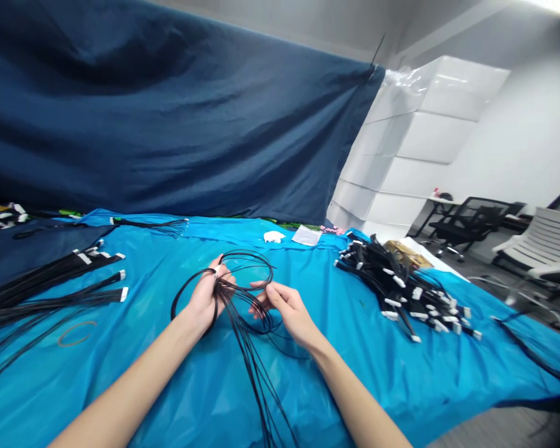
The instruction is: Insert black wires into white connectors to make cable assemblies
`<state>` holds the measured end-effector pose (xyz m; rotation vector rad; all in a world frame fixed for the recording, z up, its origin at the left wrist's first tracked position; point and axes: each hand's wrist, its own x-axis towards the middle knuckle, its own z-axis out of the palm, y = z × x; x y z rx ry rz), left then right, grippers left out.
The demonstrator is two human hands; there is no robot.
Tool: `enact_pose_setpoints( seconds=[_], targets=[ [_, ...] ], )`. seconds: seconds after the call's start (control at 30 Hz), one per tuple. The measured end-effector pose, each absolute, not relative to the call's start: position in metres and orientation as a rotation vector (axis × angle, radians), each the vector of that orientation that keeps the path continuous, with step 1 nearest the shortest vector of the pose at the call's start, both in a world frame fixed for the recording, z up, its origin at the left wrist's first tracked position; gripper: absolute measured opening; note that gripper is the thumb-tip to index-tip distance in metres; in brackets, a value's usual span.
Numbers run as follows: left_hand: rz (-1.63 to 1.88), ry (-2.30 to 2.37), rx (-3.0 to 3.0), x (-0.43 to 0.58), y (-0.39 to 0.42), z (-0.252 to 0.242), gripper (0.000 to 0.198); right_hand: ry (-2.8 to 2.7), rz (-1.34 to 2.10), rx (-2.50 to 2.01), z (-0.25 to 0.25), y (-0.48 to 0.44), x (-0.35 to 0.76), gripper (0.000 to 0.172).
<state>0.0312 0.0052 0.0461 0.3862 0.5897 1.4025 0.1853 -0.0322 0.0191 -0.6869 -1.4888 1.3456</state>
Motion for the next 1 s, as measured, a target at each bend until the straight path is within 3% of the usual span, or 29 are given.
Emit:
enact_pose_setpoints(
  seconds=[0.47, 0.6, 0.8, 1.0],
  targets=[
    [1.419, 0.582, 0.351, 0.028, 0.001, 0.055, 0.022, -1.426, 1.239, -0.754, 0.01, -0.019, 0.188, 0.033],
    [1.467, 0.648, 0.41, 0.029, 0.001, 0.049, 0.017, -1.458, 0.782, -0.972, 0.004, -0.017, 0.189, 0.034],
    [1.554, 0.81, 0.526, 0.037, -0.004, 0.04, 0.016, -1.521, -0.019, -0.926, 0.011, -0.028, 0.194, 0.034],
    [1.525, 0.839, 0.6, 0.038, -0.004, 0.04, 0.024, -1.667, -0.162, -0.849, 0.01, -0.025, 0.194, 0.017]
  ],
)
